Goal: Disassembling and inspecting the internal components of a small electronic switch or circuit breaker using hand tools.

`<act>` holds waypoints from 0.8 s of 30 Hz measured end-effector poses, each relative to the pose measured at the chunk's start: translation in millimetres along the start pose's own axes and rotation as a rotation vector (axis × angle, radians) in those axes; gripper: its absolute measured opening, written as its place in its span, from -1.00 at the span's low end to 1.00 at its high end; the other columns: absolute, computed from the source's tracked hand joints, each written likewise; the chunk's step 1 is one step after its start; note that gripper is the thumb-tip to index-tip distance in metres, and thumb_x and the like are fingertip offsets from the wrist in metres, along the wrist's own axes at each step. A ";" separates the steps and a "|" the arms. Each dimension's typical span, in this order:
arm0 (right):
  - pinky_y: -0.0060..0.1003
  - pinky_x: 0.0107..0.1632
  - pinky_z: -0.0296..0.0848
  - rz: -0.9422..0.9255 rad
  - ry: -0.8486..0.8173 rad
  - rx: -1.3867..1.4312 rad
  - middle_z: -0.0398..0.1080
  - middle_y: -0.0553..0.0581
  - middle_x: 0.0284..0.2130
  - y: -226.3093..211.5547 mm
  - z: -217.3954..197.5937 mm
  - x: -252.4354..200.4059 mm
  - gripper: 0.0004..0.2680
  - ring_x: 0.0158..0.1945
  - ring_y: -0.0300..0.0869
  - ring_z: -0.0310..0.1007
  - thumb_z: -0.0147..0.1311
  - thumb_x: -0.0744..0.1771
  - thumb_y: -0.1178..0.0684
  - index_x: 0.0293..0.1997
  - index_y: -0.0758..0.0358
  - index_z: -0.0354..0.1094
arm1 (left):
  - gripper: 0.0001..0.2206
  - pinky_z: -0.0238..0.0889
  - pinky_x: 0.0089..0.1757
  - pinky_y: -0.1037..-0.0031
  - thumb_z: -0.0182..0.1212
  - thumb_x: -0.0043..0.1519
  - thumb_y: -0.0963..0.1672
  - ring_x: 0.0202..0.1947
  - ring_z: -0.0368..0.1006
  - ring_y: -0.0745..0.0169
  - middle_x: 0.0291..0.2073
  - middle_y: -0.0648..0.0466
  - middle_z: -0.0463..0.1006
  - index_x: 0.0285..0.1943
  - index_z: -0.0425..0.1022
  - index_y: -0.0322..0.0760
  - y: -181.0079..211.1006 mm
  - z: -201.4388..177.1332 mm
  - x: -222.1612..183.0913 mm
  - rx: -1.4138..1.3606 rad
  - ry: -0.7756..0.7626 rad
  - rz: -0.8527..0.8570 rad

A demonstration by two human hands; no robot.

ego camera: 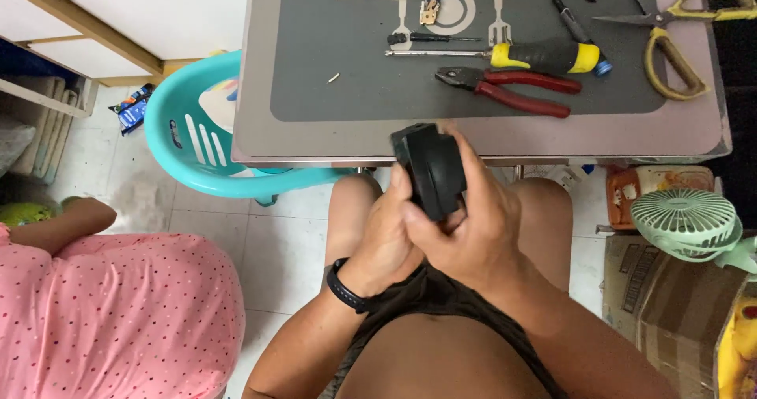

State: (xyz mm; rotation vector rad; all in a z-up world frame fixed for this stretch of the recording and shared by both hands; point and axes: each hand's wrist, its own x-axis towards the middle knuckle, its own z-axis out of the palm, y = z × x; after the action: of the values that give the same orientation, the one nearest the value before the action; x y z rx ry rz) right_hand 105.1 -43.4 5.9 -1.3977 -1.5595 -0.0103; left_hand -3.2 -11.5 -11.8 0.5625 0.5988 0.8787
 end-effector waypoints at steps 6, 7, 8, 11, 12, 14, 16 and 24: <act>-0.18 -0.33 0.43 -0.201 0.079 -0.122 0.46 0.26 -0.35 -7.5 -5.0 9.8 -0.59 -0.42 0.00 0.45 0.07 0.28 -0.13 0.00 0.54 0.28 | -0.44 0.34 0.10 0.32 0.07 0.31 0.11 0.06 0.42 0.10 0.06 -0.11 0.47 0.24 0.29 -0.45 -7.9 -33.4 5.6 0.062 -0.318 0.206; -0.18 -0.33 0.43 -0.201 0.079 -0.122 0.46 0.26 -0.35 -6.2 -5.3 12.5 -0.59 -0.42 0.00 0.45 0.07 0.28 -0.13 0.00 0.54 0.28 | -0.44 0.34 0.10 0.32 0.07 0.31 0.11 0.06 0.42 0.10 0.06 -0.11 0.47 0.24 0.29 -0.45 -12.7 -37.5 6.6 0.062 -0.318 0.206; -0.17 -0.35 0.42 -0.254 0.086 -0.110 0.46 0.27 -0.34 -5.1 -5.4 15.5 -0.60 -0.42 0.02 0.46 0.02 0.29 -0.14 -0.01 0.54 0.27 | -0.46 0.34 0.11 0.32 0.02 0.33 0.09 0.06 0.43 0.10 0.05 -0.12 0.48 0.24 0.29 -0.46 -17.1 -41.6 7.6 -0.004 -0.320 0.187; -0.16 -0.36 0.43 -0.316 0.084 -0.084 0.47 0.29 -0.33 -4.2 -6.8 23.0 -0.62 -0.42 0.03 0.48 -0.01 0.31 -0.13 -0.04 0.53 0.27 | -0.49 0.38 0.04 0.36 0.02 0.33 0.09 -0.01 0.46 0.15 -0.02 -0.08 0.51 0.21 0.32 -0.43 -19.6 -44.6 10.9 -0.049 -0.328 0.181; -0.17 -0.34 0.45 -0.323 0.078 -0.070 0.48 0.29 -0.34 -4.3 -7.3 25.6 -0.64 -0.41 0.03 0.50 -0.01 0.31 -0.11 -0.05 0.53 0.29 | -0.50 0.42 -0.02 0.40 0.09 0.31 0.09 -0.09 0.48 0.20 -0.08 -0.04 0.54 0.18 0.35 -0.39 -18.2 -44.0 12.3 -0.027 -0.334 0.193; -0.16 -0.30 0.45 -0.321 0.026 -0.025 0.47 0.28 -0.32 -4.3 -14.7 31.9 -0.69 -0.39 0.02 0.48 0.00 0.30 -0.02 -0.04 0.51 0.29 | -0.52 0.40 0.00 0.40 0.15 0.28 0.07 -0.07 0.47 0.21 -0.06 -0.02 0.52 0.17 0.36 -0.39 -12.4 -42.3 13.9 0.017 -0.363 0.209; -0.15 -0.26 0.44 -0.326 -0.027 0.026 0.46 0.28 -0.30 1.4 -19.9 32.9 -0.74 -0.36 0.02 0.46 0.01 0.29 0.08 -0.02 0.50 0.30 | -0.53 0.39 0.02 0.40 0.22 0.25 0.04 -0.05 0.46 0.22 -0.04 0.00 0.51 0.16 0.36 -0.38 -4.1 -41.1 15.2 0.063 -0.390 0.234; -0.06 0.17 0.49 -0.283 -0.242 0.064 0.30 0.31 0.18 29.2 -22.1 13.1 -0.54 0.14 0.07 0.45 0.29 0.25 0.21 0.24 0.41 0.15 | -0.64 0.15 -0.27 0.60 0.34 0.09 -0.28 -0.36 0.21 0.45 -0.32 0.21 0.37 0.05 0.39 -0.31 59.1 -17.4 1.6 0.955 -0.304 0.530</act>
State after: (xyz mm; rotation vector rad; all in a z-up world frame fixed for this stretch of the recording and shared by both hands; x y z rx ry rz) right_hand 143.4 -36.9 8.8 -1.1511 -1.9329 0.0388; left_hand -45.7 24.0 15.1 1.7469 0.5758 0.9388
